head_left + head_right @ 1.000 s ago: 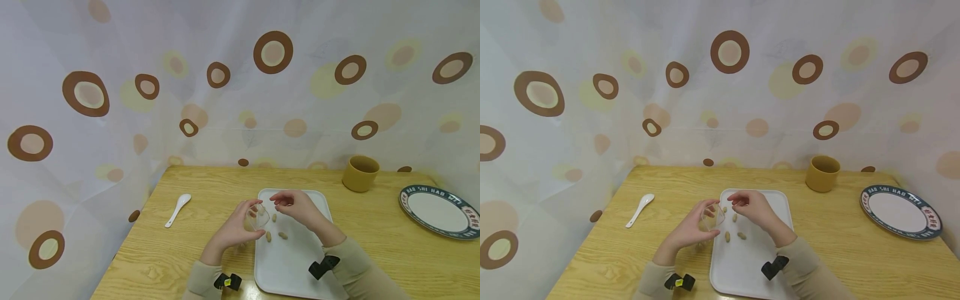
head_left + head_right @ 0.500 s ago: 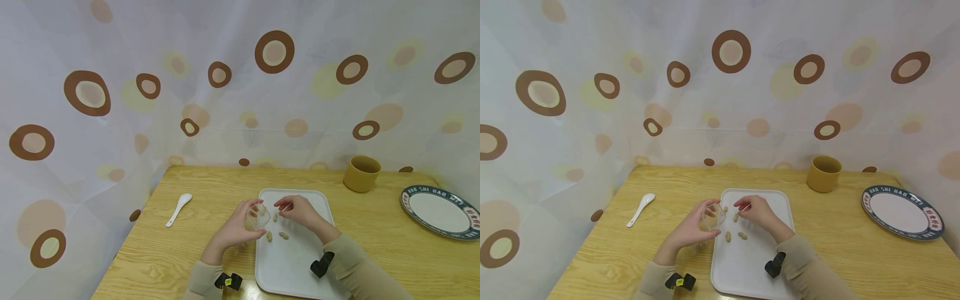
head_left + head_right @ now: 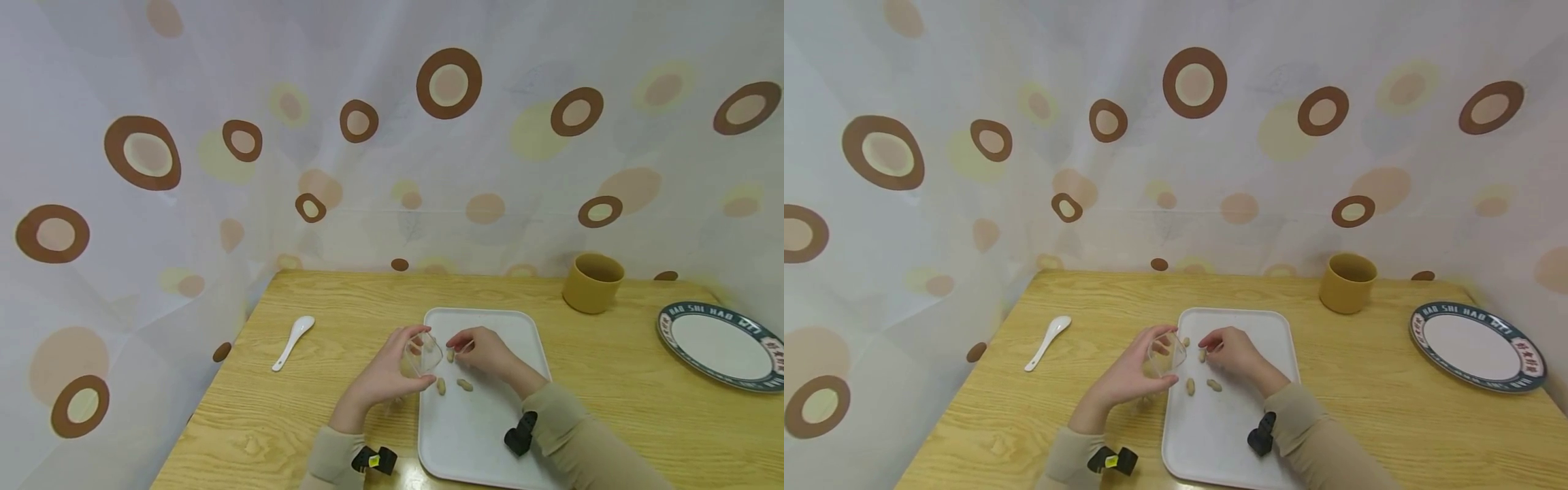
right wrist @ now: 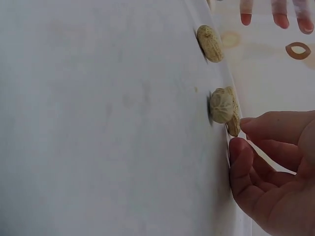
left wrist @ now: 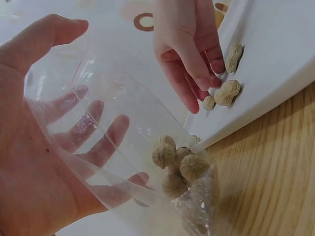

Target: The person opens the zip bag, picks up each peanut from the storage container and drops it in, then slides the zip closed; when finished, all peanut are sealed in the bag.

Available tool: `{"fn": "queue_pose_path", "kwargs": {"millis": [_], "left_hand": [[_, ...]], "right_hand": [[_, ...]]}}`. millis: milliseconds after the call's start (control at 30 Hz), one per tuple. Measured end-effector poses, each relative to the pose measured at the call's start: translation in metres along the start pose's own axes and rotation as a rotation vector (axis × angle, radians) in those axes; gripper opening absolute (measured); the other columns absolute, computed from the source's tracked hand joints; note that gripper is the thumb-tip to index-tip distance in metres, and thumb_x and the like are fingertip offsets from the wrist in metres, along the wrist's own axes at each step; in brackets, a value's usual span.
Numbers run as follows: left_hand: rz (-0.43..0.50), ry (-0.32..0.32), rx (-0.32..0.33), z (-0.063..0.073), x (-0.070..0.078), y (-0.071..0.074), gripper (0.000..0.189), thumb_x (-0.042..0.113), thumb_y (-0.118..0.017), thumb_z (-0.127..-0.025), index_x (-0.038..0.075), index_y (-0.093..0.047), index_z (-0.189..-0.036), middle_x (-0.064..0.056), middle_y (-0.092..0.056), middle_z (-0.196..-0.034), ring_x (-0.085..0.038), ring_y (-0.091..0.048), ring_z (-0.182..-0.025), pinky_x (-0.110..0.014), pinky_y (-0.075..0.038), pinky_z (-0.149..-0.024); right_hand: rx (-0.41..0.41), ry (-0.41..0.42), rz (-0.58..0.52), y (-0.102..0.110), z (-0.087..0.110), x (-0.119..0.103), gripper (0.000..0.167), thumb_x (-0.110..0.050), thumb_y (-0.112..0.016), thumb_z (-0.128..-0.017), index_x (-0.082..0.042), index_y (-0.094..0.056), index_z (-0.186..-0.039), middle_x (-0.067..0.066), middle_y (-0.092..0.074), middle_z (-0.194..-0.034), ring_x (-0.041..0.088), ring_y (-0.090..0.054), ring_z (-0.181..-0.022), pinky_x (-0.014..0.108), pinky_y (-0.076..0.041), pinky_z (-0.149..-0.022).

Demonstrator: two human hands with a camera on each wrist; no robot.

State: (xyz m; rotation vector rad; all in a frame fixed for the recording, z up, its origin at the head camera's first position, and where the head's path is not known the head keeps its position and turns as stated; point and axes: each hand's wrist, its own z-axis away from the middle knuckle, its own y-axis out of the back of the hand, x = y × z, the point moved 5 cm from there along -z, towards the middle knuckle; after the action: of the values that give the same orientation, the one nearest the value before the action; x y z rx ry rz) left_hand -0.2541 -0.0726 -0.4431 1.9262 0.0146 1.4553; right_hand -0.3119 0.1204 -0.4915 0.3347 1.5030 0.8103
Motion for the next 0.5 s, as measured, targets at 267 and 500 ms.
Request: {"fn": "queue_pose_path", "kwargs": {"millis": [267,500], "left_hand": [[-0.012,-0.012,0.003,-0.0016,-0.0005,-0.0002,0.078,0.024,-0.077,-0.084,0.013,-0.037,-0.149,-0.015,-0.048,-0.13,-0.025,-0.053,-0.116,-0.037,-0.047,-0.092],[-0.009,-0.011,0.0,-0.0011,0.0,-0.0004,0.077,0.024,-0.077,-0.084,0.013,-0.036,-0.149,-0.016,-0.048,-0.13,-0.026,-0.053,-0.116,-0.038,-0.046,-0.093]], "right_hand": [[0.008,0.026,0.058,-0.0018,-0.0009,-0.0007,0.021,0.001,-0.072,-0.078,-0.005,-0.075,-0.098,0.001,-0.065,-0.083,0.013,-0.053,-0.074,0.027,-0.045,-0.066],[0.007,0.006,0.077,-0.0025,0.0032,-0.0019,0.014,0.0,-0.071,-0.078,-0.005,-0.075,-0.091,0.001,-0.062,-0.078,0.013,-0.05,-0.07,0.027,-0.043,-0.064]]}}
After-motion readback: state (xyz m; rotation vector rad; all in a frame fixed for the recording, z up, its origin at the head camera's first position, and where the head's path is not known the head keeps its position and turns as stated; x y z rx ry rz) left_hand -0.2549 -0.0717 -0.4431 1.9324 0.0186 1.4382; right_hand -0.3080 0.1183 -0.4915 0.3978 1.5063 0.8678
